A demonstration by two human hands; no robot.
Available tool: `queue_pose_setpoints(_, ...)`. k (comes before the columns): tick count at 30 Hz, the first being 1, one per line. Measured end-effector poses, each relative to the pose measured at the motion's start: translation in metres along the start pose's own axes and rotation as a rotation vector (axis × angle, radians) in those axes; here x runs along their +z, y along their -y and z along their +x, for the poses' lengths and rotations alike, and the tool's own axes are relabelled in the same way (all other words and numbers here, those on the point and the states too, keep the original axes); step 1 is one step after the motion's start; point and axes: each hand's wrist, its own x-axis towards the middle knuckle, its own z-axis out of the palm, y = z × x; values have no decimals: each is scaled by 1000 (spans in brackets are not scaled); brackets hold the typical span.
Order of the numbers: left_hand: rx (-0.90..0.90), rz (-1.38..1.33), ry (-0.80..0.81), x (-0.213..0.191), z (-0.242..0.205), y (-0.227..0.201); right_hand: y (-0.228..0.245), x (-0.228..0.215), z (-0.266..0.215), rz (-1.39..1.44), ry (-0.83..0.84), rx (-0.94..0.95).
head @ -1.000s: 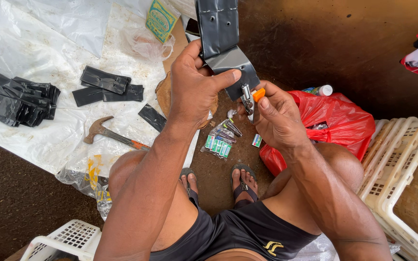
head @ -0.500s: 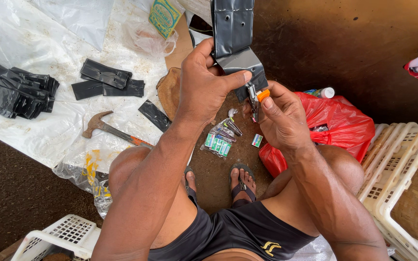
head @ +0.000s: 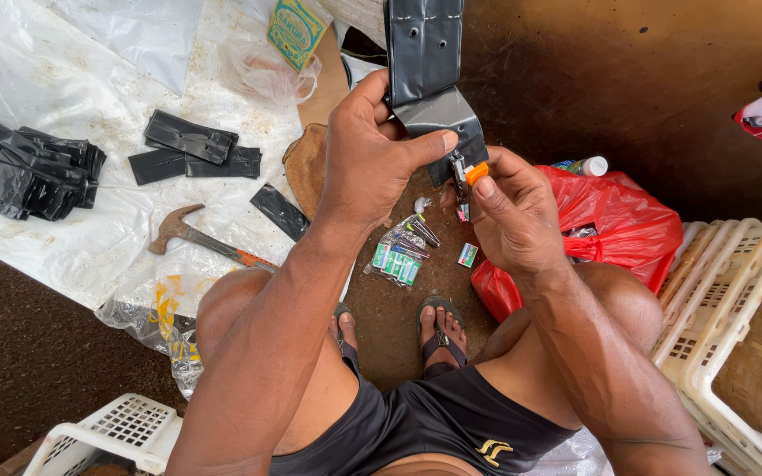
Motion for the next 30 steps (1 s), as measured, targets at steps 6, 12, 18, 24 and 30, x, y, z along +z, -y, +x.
queue_pose_setpoints(6,-12,25,-1,2,-2,2,-2,0,2,4,-47,-7)
queue_pose_setpoints(12,-4,-13,-1,4,-2,6,-7,-6,0,9,-66,-25)
queue_pose_setpoints(18,-45,-48,2,6,-5,8,-12,-10,4,-51,-135,-27)
queue_pose_setpoints(24,-41,-94,-40,1,0,7,-2,-5,6,21,-47,-8)
queue_pose_setpoints(30,-49,-23,-54,-2,-1,4,8,-6,8,27,-38,-10)
